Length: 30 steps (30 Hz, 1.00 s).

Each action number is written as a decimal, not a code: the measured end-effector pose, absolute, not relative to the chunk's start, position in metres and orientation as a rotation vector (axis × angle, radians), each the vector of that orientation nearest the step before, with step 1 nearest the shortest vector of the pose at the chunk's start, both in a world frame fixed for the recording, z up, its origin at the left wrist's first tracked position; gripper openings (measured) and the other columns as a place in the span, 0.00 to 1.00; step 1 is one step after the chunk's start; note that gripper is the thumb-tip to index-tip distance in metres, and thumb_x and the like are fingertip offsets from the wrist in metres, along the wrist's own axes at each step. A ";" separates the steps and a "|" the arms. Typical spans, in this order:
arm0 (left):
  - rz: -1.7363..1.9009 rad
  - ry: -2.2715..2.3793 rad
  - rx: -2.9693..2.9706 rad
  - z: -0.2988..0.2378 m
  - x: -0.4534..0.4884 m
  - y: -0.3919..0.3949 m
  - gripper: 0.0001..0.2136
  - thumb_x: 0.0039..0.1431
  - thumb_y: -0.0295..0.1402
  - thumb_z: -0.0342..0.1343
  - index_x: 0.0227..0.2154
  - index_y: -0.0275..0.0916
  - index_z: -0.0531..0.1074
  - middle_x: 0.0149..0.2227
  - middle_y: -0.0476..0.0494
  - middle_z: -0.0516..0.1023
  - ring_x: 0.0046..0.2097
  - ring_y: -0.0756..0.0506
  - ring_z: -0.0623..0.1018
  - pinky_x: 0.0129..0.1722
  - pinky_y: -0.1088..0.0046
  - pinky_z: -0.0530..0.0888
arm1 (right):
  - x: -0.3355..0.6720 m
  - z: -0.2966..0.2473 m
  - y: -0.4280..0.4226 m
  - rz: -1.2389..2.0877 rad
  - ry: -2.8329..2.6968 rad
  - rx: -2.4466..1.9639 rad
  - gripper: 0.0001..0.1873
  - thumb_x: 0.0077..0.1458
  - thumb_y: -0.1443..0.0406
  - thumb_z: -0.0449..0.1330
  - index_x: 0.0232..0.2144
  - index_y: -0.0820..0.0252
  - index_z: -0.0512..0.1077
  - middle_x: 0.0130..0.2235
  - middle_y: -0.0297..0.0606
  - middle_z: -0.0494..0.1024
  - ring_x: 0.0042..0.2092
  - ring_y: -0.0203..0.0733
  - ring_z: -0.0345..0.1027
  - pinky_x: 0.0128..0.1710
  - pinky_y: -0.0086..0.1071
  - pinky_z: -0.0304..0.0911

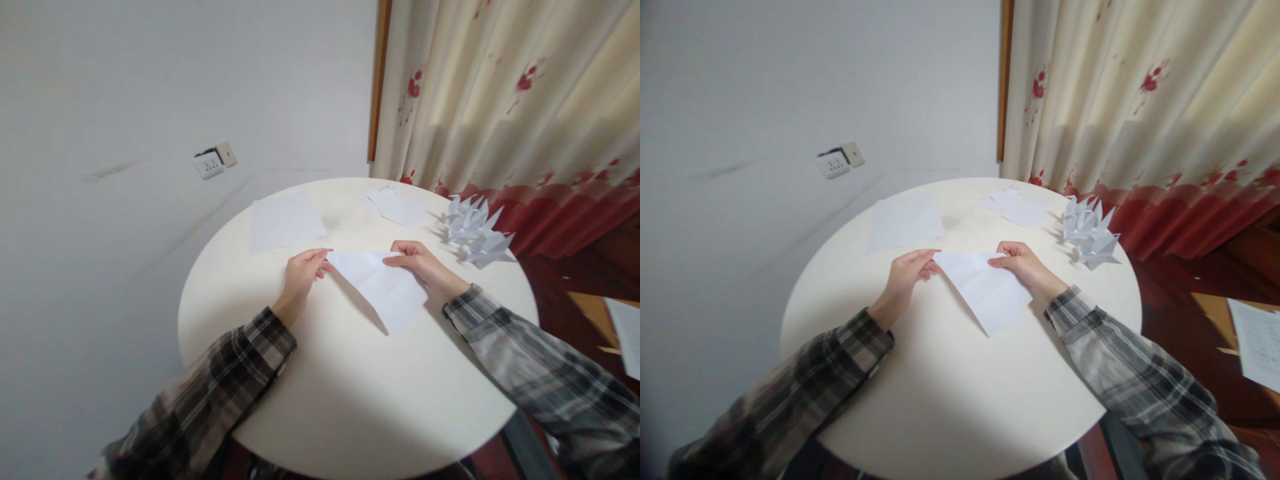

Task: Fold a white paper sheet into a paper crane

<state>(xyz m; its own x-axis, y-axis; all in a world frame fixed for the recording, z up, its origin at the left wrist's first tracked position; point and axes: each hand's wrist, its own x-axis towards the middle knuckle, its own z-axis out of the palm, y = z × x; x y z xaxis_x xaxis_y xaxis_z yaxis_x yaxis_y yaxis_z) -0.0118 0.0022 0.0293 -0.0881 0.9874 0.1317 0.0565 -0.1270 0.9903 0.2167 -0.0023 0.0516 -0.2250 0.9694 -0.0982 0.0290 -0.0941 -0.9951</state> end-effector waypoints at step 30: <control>0.400 0.894 3.027 0.019 -0.002 -0.015 0.13 0.61 0.34 0.50 0.47 0.36 0.67 0.45 0.38 0.71 0.48 0.42 0.71 0.47 0.63 0.69 | 0.239 0.035 0.014 0.581 -2.177 -1.379 0.14 0.41 0.65 0.64 0.34 0.60 0.70 0.31 0.35 0.75 0.32 0.39 0.67 0.34 0.30 0.58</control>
<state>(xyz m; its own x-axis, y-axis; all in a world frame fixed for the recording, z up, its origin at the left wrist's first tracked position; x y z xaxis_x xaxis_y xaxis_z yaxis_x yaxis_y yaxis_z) -0.0021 -0.0149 0.0185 0.8104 0.5296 0.2506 0.5396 -0.8413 0.0327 0.2391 0.0139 0.0353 -0.3661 0.9131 0.1792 0.7023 0.3975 -0.5905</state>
